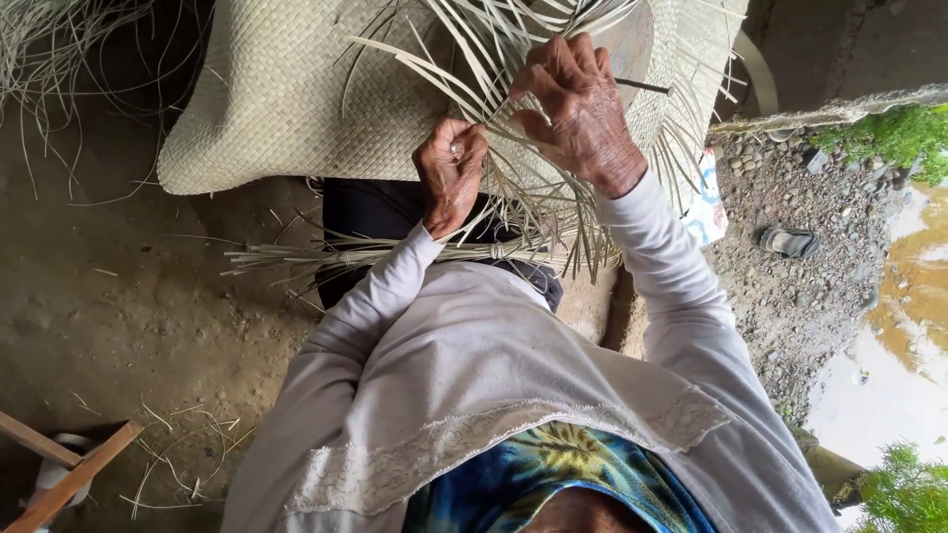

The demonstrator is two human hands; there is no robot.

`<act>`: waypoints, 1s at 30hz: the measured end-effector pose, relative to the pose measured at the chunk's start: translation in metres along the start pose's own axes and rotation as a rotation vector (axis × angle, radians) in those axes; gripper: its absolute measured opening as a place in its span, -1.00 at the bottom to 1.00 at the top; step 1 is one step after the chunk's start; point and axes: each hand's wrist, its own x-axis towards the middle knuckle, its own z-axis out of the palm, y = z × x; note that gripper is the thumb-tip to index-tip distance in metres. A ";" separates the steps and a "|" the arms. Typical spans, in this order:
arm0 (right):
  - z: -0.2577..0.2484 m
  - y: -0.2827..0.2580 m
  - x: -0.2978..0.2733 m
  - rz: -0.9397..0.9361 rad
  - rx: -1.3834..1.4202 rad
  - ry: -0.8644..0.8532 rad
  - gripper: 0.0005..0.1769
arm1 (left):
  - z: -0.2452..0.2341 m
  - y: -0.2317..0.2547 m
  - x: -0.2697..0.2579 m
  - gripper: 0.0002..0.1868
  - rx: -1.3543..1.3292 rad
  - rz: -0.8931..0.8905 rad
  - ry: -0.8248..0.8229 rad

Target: Weaving dried palm strips into a circular pattern around a wooden jig to create a mat or hat.

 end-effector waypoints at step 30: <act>0.029 -0.002 0.001 -0.264 0.164 -0.019 -0.39 | -0.003 -0.004 -0.003 -0.96 0.081 0.222 -0.012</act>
